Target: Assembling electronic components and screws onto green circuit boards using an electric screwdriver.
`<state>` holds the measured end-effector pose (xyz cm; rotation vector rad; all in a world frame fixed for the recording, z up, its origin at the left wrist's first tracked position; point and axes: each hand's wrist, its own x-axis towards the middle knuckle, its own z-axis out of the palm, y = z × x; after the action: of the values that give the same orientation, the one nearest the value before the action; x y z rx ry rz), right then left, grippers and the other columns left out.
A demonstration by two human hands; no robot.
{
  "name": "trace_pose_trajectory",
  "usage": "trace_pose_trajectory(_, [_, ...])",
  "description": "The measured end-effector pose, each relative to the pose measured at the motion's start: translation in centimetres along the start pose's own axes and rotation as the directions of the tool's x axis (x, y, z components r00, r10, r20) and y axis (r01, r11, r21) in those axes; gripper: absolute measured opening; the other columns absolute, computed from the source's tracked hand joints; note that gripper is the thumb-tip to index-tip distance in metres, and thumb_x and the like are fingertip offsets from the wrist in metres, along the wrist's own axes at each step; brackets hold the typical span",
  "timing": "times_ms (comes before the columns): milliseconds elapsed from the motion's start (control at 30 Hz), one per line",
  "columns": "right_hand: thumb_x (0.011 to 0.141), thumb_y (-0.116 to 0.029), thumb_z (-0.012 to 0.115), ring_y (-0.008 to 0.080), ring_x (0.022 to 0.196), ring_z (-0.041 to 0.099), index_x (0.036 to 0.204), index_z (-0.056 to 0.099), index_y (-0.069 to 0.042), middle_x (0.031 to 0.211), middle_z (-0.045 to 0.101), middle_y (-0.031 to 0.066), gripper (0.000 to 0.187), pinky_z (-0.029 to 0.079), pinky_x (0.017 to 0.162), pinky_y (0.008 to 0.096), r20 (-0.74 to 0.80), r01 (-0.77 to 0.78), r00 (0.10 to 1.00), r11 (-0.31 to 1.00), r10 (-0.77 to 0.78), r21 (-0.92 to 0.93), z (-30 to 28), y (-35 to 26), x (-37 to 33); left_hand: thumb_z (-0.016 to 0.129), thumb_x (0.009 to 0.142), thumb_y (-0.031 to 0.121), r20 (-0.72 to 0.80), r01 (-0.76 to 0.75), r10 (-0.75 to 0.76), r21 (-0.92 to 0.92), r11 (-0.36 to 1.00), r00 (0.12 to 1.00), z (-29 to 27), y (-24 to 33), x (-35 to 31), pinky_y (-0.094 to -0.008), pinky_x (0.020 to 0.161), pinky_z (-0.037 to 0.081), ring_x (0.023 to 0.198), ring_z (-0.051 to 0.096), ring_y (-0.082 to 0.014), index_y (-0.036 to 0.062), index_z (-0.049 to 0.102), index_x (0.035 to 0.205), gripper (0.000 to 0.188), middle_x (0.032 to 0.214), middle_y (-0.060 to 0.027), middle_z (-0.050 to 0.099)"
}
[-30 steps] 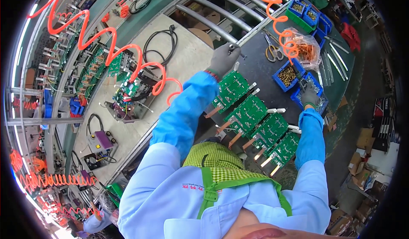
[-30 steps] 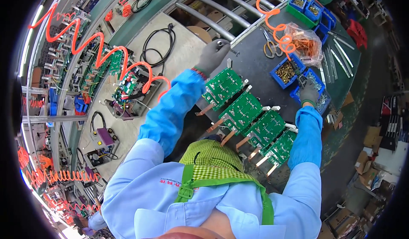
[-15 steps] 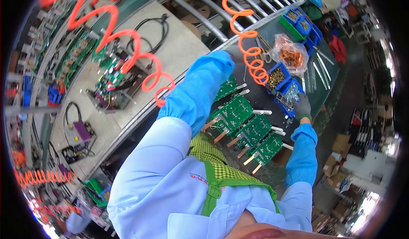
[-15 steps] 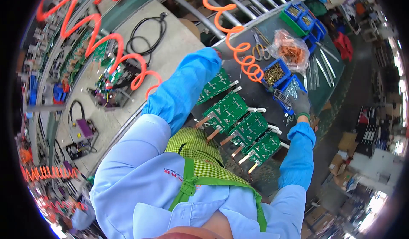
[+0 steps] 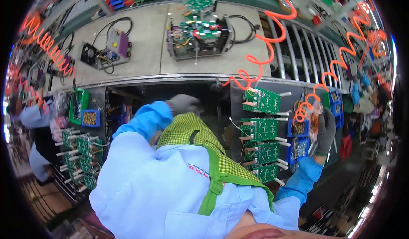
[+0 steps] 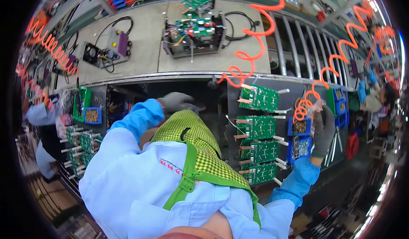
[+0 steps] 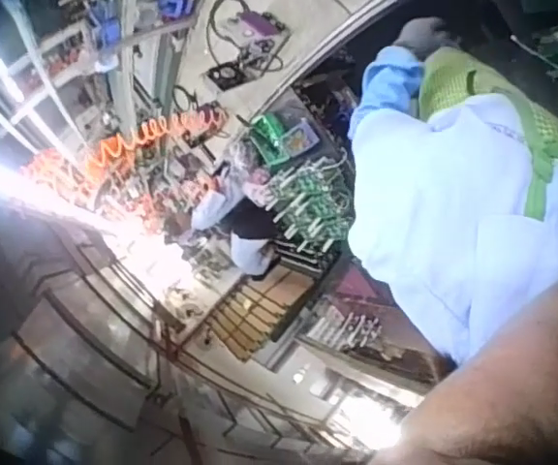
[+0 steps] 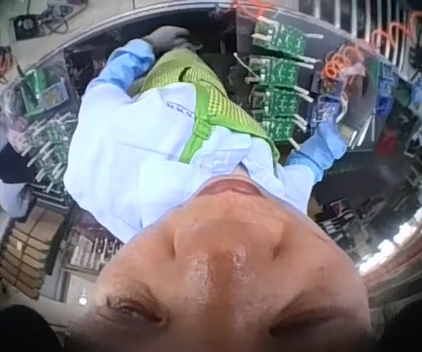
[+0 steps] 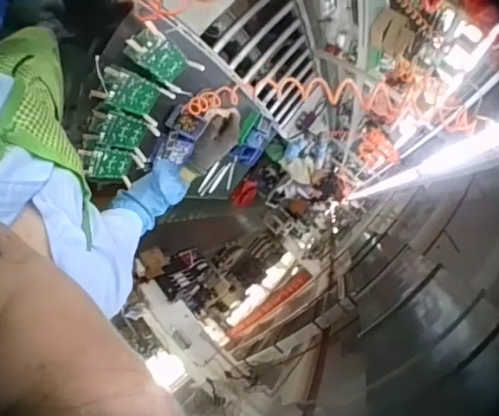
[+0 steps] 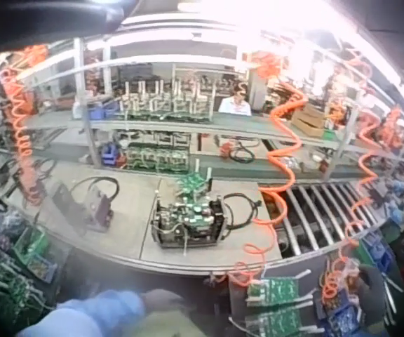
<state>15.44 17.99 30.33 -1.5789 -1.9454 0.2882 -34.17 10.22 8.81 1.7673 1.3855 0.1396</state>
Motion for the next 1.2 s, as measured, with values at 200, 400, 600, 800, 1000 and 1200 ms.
trace_pose_trajectory(200, [0.075, -0.006, 0.064, 0.0252, 0.104, 0.055, 0.109, 0.057, 0.0, 0.113, 0.057, 0.0149, 0.036, 0.042, 0.09, 0.0342, 0.32, 0.18, 0.903, 0.929, -0.287, 0.324, 6.9, -15.2, 0.8, 0.057, 0.077, 0.028, -0.215, 0.574, -0.534, 0.218, 0.79, 0.817, -3.1, -23.6, -10.8, -0.0429, 0.083, 0.048, 0.094, 0.06, -0.0359, 0.0074, 0.065, 0.098, 0.031, 0.098, -0.0186, 0.064])
trace_pose_trajectory(400, [0.081, -0.023, 0.064, 0.0337, 0.1, 0.057, 0.109, 0.057, -0.002, 0.109, 0.059, 0.0169, 0.036, 0.045, 0.085, 0.0388, 0.583, 0.234, 0.635, 0.846, -0.507, 0.479, 26.6, -24.3, 2.6, 0.052, 0.084, 0.019, -0.356, 0.223, -0.354, -0.359, 0.906, 0.865, -11.4, -26.3, -7.7, -0.0429, 0.093, 0.043, 0.11, 0.053, -0.0336, 0.0, 0.05, 0.123, 0.043, 0.119, -0.0218, 0.055])
trace_pose_trajectory(600, [0.083, -0.03, 0.059, 0.0388, 0.112, 0.047, 0.117, 0.051, 0.001, 0.12, 0.052, 0.0208, 0.047, 0.039, 0.096, 0.042, 0.403, -0.256, 0.882, 0.966, 0.245, -0.028, 53.8, -18.7, 2.7, 0.057, 0.085, 0.031, -0.688, -0.045, -0.22, -0.344, 0.938, 0.692, -26.6, -23.9, 9.4, -0.0362, 0.091, 0.045, 0.104, 0.058, -0.0319, -0.0017, 0.053, 0.119, 0.048, 0.113, -0.0208, 0.059])
trace_pose_trajectory(800, [0.082, -0.028, 0.058, 0.0388, 0.127, 0.032, 0.134, 0.034, 0.0, 0.138, 0.033, 0.0211, 0.064, 0.031, 0.103, 0.0451, 0.013, -0.493, 0.841, 0.776, 0.541, -0.393, 64.3, -15.8, 1.0, 0.057, 0.085, 0.037, -0.566, -0.131, -0.195, -0.483, 0.866, 0.801, -39.6, -29.6, 25.0, -0.0346, 0.092, 0.044, 0.11, 0.056, -0.0302, -0.0019, 0.048, 0.125, 0.056, 0.119, -0.0213, 0.057])
trace_pose_trajectory(1000, [0.078, -0.034, 0.057, 0.0421, 0.127, 0.034, 0.133, 0.037, -0.001, 0.137, 0.036, 0.0232, 0.067, 0.031, 0.102, 0.0491, -0.081, -0.499, 0.852, 0.756, 0.517, -0.423, 66.1, -18.3, 1.6, 0.059, 0.087, 0.035, 0.207, 0.146, 0.004, -0.704, 0.696, 0.978, -41.0, -25.8, 33.0, -0.0331, 0.083, 0.051, 0.096, 0.06, -0.0198, 0.0014, 0.051, 0.118, 0.046, 0.109, -0.0125, 0.059])
trace_pose_trajectory(1200, [0.083, -0.038, 0.052, 0.0385, 0.103, 0.051, 0.114, 0.055, -0.003, 0.114, 0.054, 0.0226, 0.047, 0.042, 0.084, 0.0451, 0.385, -0.576, 0.639, 0.746, 0.666, -0.336, 69.1, -15.6, -2.4, 0.058, 0.088, 0.036, 0.246, 0.24, -0.064, -0.8, 0.55, 0.967, -40.1, -27.0, 34.8, -0.0326, 0.066, 0.052, 0.083, 0.063, -0.0188, 0.0015, 0.054, 0.111, 0.041, 0.1, -0.0096, 0.063])
